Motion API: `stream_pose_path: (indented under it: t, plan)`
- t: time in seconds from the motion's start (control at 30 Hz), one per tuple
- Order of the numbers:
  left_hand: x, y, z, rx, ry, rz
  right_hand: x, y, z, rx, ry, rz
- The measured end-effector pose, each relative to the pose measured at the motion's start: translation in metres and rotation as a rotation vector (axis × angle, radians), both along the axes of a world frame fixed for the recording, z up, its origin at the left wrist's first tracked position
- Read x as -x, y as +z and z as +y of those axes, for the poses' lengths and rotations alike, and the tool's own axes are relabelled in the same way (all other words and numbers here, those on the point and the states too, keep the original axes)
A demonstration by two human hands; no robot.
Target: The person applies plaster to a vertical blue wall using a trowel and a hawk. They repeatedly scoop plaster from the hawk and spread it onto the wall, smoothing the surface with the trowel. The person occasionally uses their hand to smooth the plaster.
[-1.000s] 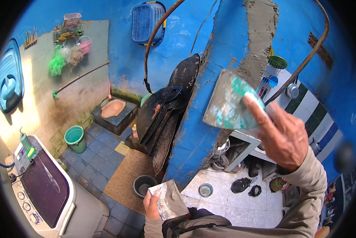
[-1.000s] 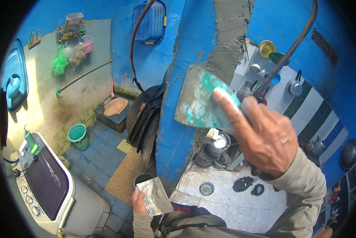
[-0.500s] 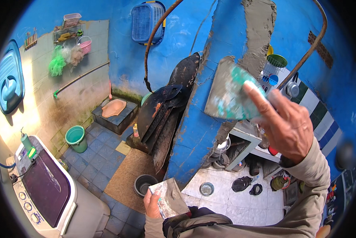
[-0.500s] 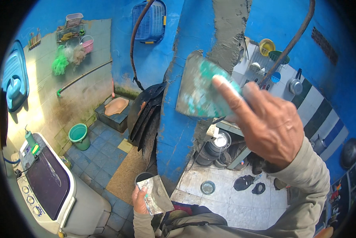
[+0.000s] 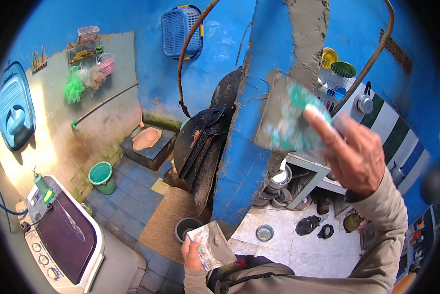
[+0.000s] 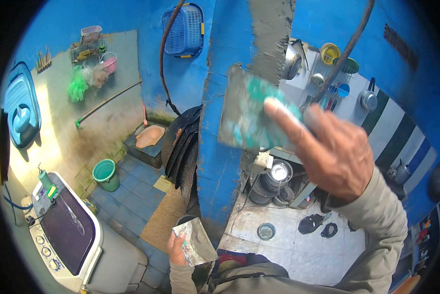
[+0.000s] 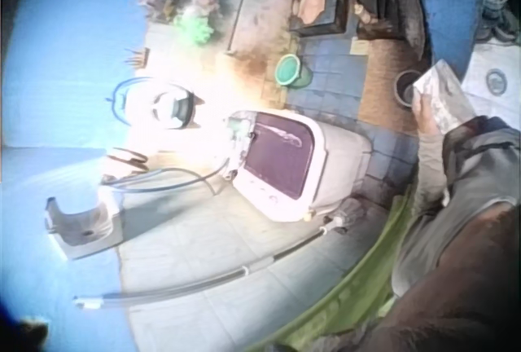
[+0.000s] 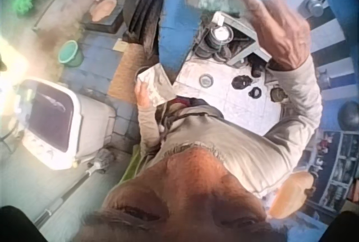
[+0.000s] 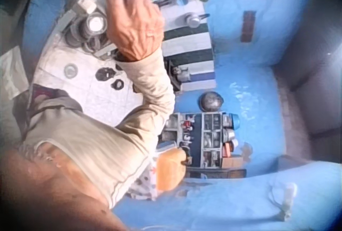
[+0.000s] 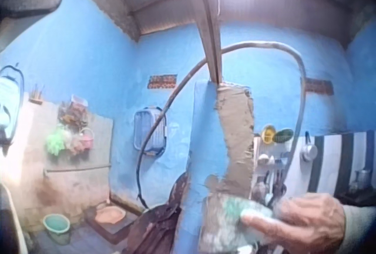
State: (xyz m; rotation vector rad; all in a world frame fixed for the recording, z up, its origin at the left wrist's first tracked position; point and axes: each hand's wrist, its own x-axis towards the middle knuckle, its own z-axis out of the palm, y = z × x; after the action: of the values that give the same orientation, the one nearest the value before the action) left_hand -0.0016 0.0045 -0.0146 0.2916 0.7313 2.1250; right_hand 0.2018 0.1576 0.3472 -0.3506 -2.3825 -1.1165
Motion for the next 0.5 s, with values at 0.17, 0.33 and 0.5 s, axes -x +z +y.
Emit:
stream_pose_path:
  t: [0.17, 0.33, 0.5]
  plan:
    - [-0.004, 0.01, -0.002, -0.023, -0.033, -0.013, -0.001, -0.005, 0.007, 0.064, -0.036, -0.025]
    - [-0.004, 0.002, -0.003, -0.002, 0.009, -0.018, 0.0, -0.025, -0.007, 0.161, -0.126, -0.229]
    - [0.0, 0.0, -0.011, 0.024, -0.001, 0.038, -0.005, -0.037, -0.011, 0.283, -0.117, -0.397]
